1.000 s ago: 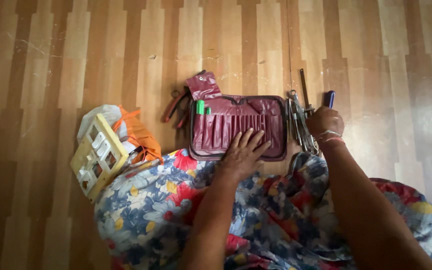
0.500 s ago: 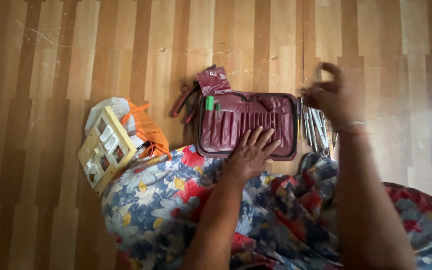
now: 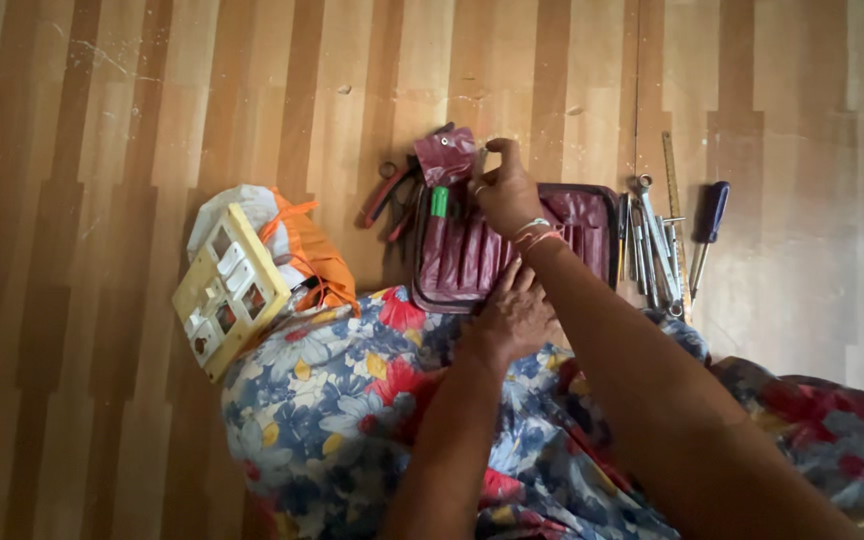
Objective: The person sits on the floor and organizes various hand tools into a maroon roll-up tool kit. They place screwdrivers, pliers, scissors, and wrenches into the designated slots, then close the kit.
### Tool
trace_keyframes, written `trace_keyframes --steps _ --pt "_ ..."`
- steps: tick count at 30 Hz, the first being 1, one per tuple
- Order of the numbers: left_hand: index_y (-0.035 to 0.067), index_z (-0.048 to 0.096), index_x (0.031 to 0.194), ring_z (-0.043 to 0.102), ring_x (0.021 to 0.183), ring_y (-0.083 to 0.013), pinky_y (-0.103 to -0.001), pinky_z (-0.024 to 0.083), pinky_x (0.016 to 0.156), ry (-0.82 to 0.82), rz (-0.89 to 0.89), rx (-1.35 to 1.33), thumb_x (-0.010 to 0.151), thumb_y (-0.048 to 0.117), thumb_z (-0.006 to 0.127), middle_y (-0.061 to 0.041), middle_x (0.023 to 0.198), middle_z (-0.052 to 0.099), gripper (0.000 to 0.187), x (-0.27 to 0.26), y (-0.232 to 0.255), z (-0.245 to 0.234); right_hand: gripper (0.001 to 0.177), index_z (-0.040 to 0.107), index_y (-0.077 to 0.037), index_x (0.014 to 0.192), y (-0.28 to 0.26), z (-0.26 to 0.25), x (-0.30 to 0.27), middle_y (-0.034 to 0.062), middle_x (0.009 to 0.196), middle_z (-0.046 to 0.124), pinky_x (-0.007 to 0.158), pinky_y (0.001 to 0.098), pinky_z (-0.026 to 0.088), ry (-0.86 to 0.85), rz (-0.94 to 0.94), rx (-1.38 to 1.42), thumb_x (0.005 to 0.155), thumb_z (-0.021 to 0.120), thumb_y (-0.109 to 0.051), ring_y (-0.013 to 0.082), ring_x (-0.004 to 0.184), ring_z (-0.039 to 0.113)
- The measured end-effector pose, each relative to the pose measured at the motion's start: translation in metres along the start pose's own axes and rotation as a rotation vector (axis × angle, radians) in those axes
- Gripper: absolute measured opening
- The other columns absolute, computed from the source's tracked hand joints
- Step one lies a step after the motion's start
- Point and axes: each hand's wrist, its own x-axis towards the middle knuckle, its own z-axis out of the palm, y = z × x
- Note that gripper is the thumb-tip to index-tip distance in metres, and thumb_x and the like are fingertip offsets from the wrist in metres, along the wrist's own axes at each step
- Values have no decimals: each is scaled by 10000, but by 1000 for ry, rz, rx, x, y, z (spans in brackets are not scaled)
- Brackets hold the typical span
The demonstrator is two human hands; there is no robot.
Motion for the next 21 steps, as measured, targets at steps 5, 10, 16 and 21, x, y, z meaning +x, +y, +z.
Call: trace_keyframes --steps 5,10,16,21 --pt "85 319 1582 203 1537 -332 -551 93 1244 87 12 -45 1008 388 411 -116 1646 300 655 14 -5 32 648 487 -219 1403 -8 8 -12 128 983 772 791 411 597 14 -51 -150 841 790 -103 275 905 757" --pt "113 333 1585 238 1564 -270 -520 115 1261 75 -9 -134 1020 358 395 -108 1681 283 619 20 -6 49 543 516 -214 1353 -8 10 -24 135 1017 755 846 471 550 -19 23 -316 881 784 -227 351 958 720" --pt "147 380 1560 202 1546 -352 -578 48 1258 -36 6 33 1001 361 418 -99 1636 338 600 13 -2 20 362 609 -152 1228 -1 -2 -16 157 1033 748 842 475 550 47 -98 -283 909 756 -237 376 977 705" --pt "170 431 1527 188 1529 -380 -560 32 1253 28 3 56 987 428 432 -91 1622 342 599 5 2 -1 374 661 -111 1115 2 -3 -6 92 978 770 813 358 585 -82 -25 -85 781 822 -162 228 913 749"
